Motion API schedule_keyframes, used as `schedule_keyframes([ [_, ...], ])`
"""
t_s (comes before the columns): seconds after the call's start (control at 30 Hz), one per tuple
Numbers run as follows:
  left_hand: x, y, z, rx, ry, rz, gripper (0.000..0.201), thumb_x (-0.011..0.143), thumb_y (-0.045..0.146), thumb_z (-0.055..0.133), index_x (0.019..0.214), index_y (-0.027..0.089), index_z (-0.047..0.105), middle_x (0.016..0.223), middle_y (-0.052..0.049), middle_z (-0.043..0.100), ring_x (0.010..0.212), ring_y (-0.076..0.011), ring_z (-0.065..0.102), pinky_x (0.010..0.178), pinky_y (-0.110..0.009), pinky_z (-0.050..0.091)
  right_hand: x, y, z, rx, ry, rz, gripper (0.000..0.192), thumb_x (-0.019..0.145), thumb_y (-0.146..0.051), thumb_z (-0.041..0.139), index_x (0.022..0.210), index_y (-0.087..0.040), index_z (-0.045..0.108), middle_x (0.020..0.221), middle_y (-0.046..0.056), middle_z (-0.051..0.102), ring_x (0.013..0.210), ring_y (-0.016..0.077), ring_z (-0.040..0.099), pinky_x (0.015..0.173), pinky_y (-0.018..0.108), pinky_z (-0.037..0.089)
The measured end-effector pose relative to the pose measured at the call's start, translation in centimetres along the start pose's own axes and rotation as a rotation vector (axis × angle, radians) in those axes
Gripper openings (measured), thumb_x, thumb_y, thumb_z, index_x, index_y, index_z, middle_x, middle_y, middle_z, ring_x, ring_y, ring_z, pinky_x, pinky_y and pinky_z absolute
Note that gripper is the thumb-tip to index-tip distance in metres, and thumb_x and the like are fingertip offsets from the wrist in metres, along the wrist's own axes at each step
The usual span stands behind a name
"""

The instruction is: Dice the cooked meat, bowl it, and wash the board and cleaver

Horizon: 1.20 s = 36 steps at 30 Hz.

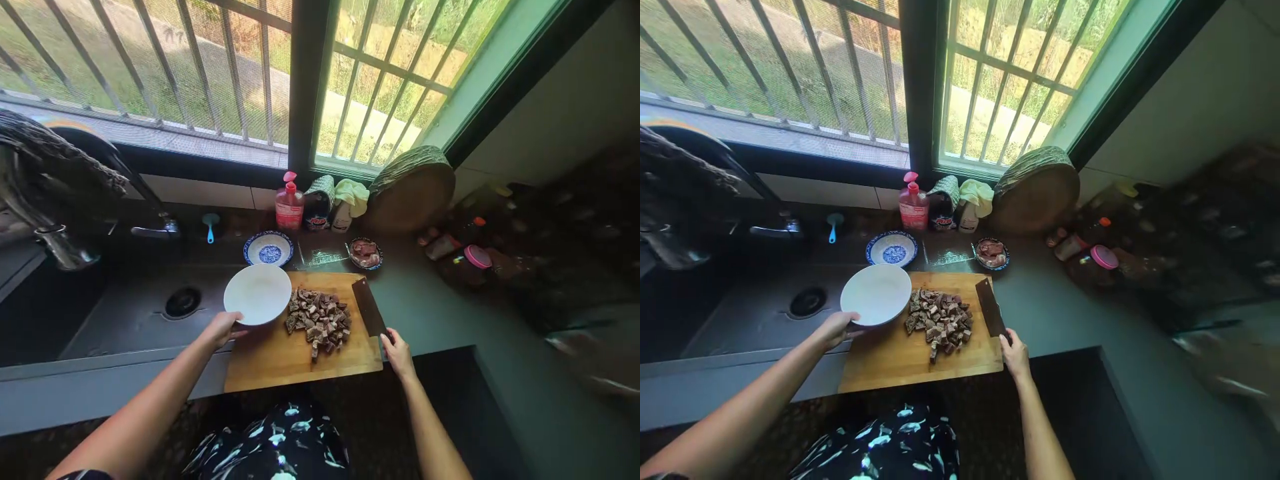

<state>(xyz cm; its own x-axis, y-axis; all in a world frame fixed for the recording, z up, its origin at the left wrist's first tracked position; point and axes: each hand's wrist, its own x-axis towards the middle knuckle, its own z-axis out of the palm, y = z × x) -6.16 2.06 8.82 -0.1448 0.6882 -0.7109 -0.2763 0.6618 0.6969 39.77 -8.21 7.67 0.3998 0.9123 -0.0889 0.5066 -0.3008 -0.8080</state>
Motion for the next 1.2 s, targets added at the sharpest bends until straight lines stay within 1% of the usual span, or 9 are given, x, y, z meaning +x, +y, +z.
schedule_keyframes([
  [0.13, -0.9, 0.4, -0.5, 0.257, 0.051, 0.068, 0.038, 0.070, 0.015, 0.053, 0.107, 0.004, 0.050, 0.087, -0.018, 0.062, 0.078, -0.0282, 0.064, 0.064, -0.039, 0.055, -3.1, 1.4, 1.0, 0.363, -0.042, 0.242, 0.059, 0.066, -0.053, 0.061, 0.112, -0.018, 0.050, 0.055, -0.003, 0.057, 0.041, 0.0131, 0.050, 0.039, 0.024, 0.040],
  [0.27, -2.9, -0.4, 0.5, 0.776, 0.436, 0.655, 0.055, 0.073, 0.038, 0.054, 0.119, 0.010, 0.045, 0.108, -0.019, 0.053, 0.102, -0.0339, 0.053, 0.081, -0.050, 0.046, -5.8, 2.8, 2.3, 0.641, -0.081, 0.370, 0.062, 0.062, -0.053, 0.066, 0.109, -0.019, 0.045, 0.054, -0.006, 0.056, 0.039, 0.0098, 0.047, 0.037, 0.021, 0.041],
  [0.33, -3.9, -1.9, 2.8, 0.900, 0.266, 1.000, 0.045, 0.079, 0.037, 0.046, 0.117, 0.013, 0.048, 0.103, -0.014, 0.055, 0.100, -0.0278, 0.053, 0.087, -0.044, 0.044, -7.1, 3.4, 3.1, 0.716, -0.081, 0.398, 0.059, 0.061, -0.052, 0.068, 0.105, -0.019, 0.046, 0.054, -0.006, 0.056, 0.039, 0.0092, 0.048, 0.038, 0.021, 0.042],
  [0.43, -4.9, -5.2, 8.6, 1.023, -0.203, 1.331, 0.035, 0.084, 0.034, 0.042, 0.113, 0.018, 0.054, 0.108, -0.011, 0.056, 0.105, -0.0231, 0.051, 0.093, -0.038, 0.040, -8.6, 3.7, 4.5, 0.774, -0.088, 0.406, 0.055, 0.061, -0.053, 0.069, 0.100, -0.020, 0.047, 0.053, -0.007, 0.056, 0.038, 0.0089, 0.048, 0.037, 0.020, 0.043],
  [0.5, -5.2, -7.2, 12.9, 1.142, -0.285, 1.436, 0.048, 0.077, 0.040, 0.055, 0.121, 0.021, 0.051, 0.125, -0.012, 0.048, 0.119, -0.0293, 0.039, 0.100, -0.044, 0.032, -9.3, 3.5, 5.5, 0.795, -0.088, 0.404, 0.053, 0.061, -0.054, 0.068, 0.097, -0.020, 0.048, 0.053, -0.007, 0.055, 0.038, 0.0087, 0.048, 0.036, 0.020, 0.042],
  [0.63, -4.4, -8.9, 19.7, 1.391, -0.223, 1.411, 0.087, 0.057, 0.052, 0.071, 0.134, 0.029, 0.038, 0.145, -0.013, 0.024, 0.131, -0.0441, 0.007, 0.101, -0.063, 0.003, -9.6, 2.7, 7.7, 0.813, -0.049, 0.383, 0.055, 0.061, -0.058, 0.067, 0.097, -0.020, 0.047, 0.052, -0.007, 0.055, 0.037, 0.0083, 0.047, 0.035, 0.019, 0.042],
  [0.73, -3.2, -8.6, 22.1, 1.498, -0.223, 1.287, 0.097, 0.051, 0.062, 0.069, 0.136, 0.030, 0.035, 0.146, -0.013, 0.021, 0.130, -0.0472, 0.000, 0.096, -0.067, -0.007, -9.5, 1.9, 9.3, 0.781, -0.075, 0.355, 0.057, 0.061, -0.060, 0.065, 0.098, -0.020, 0.047, 0.052, -0.007, 0.054, 0.035, 0.0083, 0.047, 0.033, 0.019, 0.041],
  [1.0, -1.7, -9.0, 23.3, 1.283, -0.119, 1.227, 0.064, 0.068, 0.054, 0.060, 0.128, 0.031, 0.047, 0.139, -0.009, 0.036, 0.131, -0.0398, 0.011, 0.099, -0.064, -0.006, -7.3, -0.5, 12.5, 0.832, -0.209, 0.258, 0.048, 0.066, -0.061, 0.061, 0.088, -0.022, 0.044, 0.050, -0.010, 0.050, 0.032, 0.0069, 0.044, 0.030, 0.016, 0.034],
  [1.2, -2.2, -8.7, 24.4, 1.140, -0.134, 1.223, 0.056, 0.071, 0.041, 0.061, 0.124, 0.027, 0.051, 0.131, -0.009, 0.043, 0.126, -0.0375, 0.020, 0.103, -0.059, 0.007, -6.1, -1.0, 11.2, 0.949, -0.324, 0.251, 0.043, 0.067, -0.055, 0.064, 0.080, -0.023, 0.037, 0.052, -0.011, 0.050, 0.031, 0.0057, 0.042, 0.031, 0.017, 0.035],
])
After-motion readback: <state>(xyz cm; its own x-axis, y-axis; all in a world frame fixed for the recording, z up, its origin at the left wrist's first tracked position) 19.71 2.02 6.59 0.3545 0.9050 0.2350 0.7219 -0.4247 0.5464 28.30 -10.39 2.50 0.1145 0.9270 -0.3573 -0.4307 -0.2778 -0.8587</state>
